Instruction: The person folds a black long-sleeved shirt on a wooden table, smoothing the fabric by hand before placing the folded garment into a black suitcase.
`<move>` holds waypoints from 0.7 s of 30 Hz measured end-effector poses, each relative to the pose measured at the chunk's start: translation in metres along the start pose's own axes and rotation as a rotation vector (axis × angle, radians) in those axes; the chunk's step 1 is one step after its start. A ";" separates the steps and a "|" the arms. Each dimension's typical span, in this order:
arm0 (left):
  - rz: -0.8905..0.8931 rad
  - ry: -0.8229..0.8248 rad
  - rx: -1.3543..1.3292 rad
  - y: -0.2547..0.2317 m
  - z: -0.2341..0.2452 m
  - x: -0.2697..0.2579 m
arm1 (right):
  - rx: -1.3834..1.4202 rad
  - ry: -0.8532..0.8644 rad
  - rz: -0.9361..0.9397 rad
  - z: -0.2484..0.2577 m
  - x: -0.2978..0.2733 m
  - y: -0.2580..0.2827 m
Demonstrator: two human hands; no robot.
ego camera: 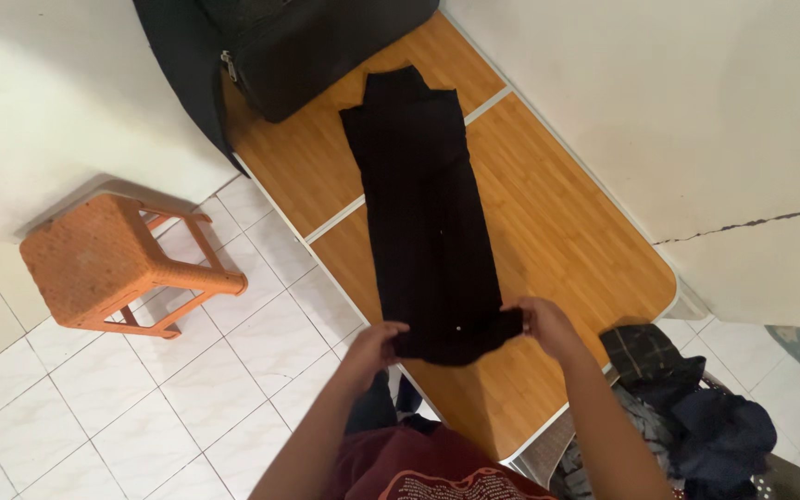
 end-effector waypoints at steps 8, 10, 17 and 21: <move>-0.015 -0.060 -0.205 -0.046 0.038 0.093 | 0.012 -0.016 -0.021 -0.021 0.077 0.050; -0.007 -0.092 -0.263 -0.057 0.043 0.111 | -0.060 -0.054 -0.056 -0.029 0.083 0.066; -0.050 -0.201 0.000 -0.091 0.045 0.118 | -0.350 -0.139 -0.041 -0.030 0.118 0.072; -0.235 -0.319 0.698 -0.111 0.039 0.099 | -0.810 -0.023 0.158 -0.043 0.117 0.085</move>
Point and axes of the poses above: each hand's wrist, its own x-axis towards the middle knuckle, its own z-axis out of the back of the hand, y = z × x, the point moved 10 cm from there along x, towards the middle knuckle, and after that the axes turned 3 degrees about z, right-handed, at the moved point
